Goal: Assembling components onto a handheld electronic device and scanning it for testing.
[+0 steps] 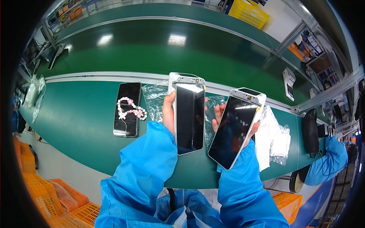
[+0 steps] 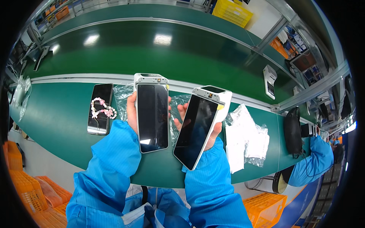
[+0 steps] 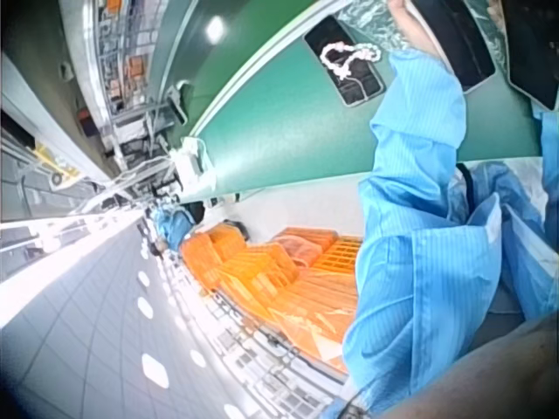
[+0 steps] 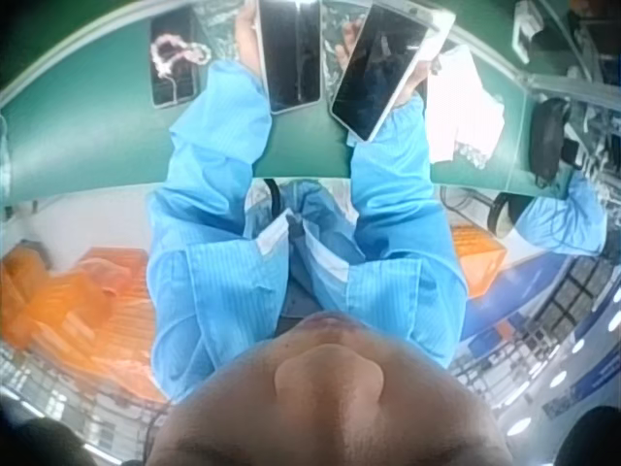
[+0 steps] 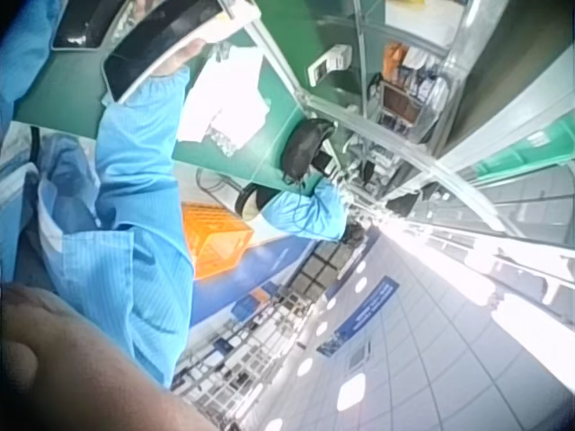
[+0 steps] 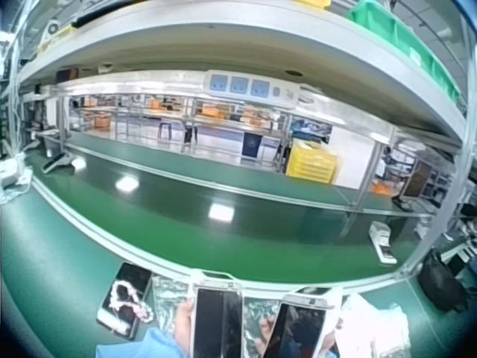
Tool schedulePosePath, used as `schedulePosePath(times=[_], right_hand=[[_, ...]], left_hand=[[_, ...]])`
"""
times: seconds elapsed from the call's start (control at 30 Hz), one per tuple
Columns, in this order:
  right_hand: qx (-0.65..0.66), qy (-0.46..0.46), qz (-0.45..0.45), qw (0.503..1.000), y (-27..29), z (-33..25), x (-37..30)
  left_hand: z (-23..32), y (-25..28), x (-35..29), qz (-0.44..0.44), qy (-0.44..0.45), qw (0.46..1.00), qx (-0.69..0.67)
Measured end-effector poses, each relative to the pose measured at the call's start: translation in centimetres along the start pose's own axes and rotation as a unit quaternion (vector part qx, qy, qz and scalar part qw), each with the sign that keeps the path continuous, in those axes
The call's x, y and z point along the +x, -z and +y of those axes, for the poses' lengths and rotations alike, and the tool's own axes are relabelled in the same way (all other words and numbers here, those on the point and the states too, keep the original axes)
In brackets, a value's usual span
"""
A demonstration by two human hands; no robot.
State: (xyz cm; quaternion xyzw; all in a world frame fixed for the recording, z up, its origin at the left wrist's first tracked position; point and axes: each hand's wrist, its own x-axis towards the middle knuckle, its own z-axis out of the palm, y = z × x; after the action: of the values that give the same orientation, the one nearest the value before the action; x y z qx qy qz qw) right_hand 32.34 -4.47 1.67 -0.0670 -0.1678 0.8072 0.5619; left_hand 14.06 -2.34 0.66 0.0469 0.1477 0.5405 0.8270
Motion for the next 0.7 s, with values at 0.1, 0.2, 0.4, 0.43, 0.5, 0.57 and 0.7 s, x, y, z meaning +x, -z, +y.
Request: schedulePosePath(times=[0.1,0.2,0.4,0.43,0.5,0.57,0.7], right_hand=[[-0.047,0.004,0.004,0.999,-0.2,0.2,0.1],[0.001,-0.002,0.000,1.000,0.3,0.4,0.1],[-0.024,-0.019,-0.060,0.998,3.2,-1.0,0.1],[-0.008,-0.029,-0.071,0.997,4.0,-0.4,0.3],[-0.015,-0.047,-0.075,0.996,4.0,-1.0,0.1],[0.005,-0.060,-0.092,0.994,4.0,-1.1,0.2],[0.028,-0.061,-0.079,0.995,3.6,-0.2,0.4]], left_hand=[[0.2,0.3,0.0,-0.011,0.018,1.000,-0.015],[0.0,-0.5,-0.3,-0.002,0.003,1.000,-0.012],[-0.5,-1.1,-0.6,-0.031,0.005,0.998,-0.052],[-0.4,-0.4,-0.9,-0.032,0.009,0.998,-0.059],[-0.7,-0.3,-0.4,-0.037,0.034,0.996,-0.079],[-0.5,-0.9,-0.4,-0.008,0.011,0.999,-0.044],[-0.1,0.3,-0.5,-0.039,0.003,0.998,-0.042]])
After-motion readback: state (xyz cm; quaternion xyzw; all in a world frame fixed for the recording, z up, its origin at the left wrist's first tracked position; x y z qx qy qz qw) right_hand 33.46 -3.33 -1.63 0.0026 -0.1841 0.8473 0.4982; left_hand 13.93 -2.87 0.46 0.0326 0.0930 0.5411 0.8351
